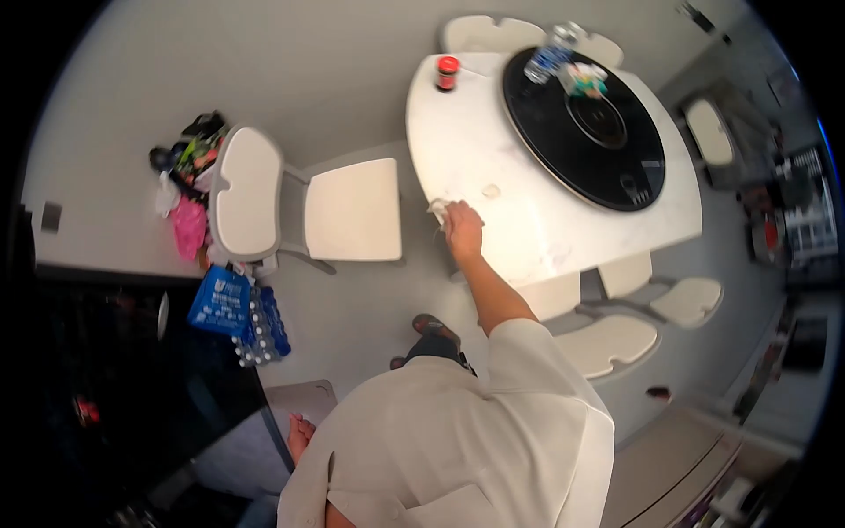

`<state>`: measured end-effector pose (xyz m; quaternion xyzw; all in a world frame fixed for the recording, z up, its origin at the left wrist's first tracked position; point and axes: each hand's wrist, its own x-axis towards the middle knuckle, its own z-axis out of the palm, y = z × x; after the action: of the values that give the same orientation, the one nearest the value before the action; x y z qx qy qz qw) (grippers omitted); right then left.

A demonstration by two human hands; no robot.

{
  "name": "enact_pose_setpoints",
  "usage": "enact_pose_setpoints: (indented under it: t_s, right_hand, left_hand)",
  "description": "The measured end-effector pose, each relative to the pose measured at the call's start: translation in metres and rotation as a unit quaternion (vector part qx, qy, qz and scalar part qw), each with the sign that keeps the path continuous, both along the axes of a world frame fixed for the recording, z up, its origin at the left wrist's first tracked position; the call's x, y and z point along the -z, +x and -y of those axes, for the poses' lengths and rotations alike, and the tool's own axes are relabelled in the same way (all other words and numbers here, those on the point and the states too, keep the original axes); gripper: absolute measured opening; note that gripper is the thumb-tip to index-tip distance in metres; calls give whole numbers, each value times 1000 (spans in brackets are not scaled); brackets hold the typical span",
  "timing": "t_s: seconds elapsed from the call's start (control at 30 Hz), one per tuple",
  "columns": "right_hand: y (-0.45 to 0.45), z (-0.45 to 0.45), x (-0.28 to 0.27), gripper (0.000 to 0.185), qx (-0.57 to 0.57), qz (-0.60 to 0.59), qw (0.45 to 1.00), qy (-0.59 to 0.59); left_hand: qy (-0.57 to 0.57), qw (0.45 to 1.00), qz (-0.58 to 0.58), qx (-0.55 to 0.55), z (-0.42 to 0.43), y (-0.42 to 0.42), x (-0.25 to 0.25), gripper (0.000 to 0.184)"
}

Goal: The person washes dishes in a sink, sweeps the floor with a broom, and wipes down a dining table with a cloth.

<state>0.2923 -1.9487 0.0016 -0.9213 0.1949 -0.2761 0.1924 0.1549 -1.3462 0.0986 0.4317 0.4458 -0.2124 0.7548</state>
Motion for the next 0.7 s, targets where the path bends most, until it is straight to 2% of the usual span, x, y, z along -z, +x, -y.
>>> enact_pose_setpoints:
  t_s: [0.07,0.13,0.2,0.27,0.3,0.37,0.43,0.5,0.57,0.63,0.7]
  right_hand:
    - [24,-45,-17,23,-143,41,988,41]
    - [31,-119,-39,24,-190,-50,955,221]
    - [33,-190,-38,28,-256,-201,877,355]
    - [27,-249,-12,30,-382,-219,787,433]
    - [22,-276,-21,30,-417,-292,731,455]
    - [7,-322,-43,31,-433,-415,635,487]
    - [-7,-385,-58,29,-451,-452,575,511]
    - [-13,-427,-64,30,-463,-493,512,529]
    - [-20,-482,-59,29,-463,-512,489,533]
    - [-57,-574,-53,29,-459,-531,475,531]
    - [-76,-633,-45,30,-448,-552,466,527]
  left_hand:
    - [-5,999,1,-41,14,-14,19,41]
    - [-23,992,27,-118,37,-26,15,47]
    - [7,980,30,-198,53,-40,-5,46]
    - [-46,955,49,-287,50,-67,-11,43]
    - [-32,943,42,-327,49,-84,-14,45]
    - [-13,906,27,-423,41,-131,-14,46]
    - [-9,859,4,-511,18,-179,11,48]
    - [41,807,14,-590,22,-240,23,51]
    - [49,748,2,-662,12,-299,48,56]
    - [45,713,9,-700,-26,-386,69,58]
    - [24,685,-14,-728,-43,-434,64,61]
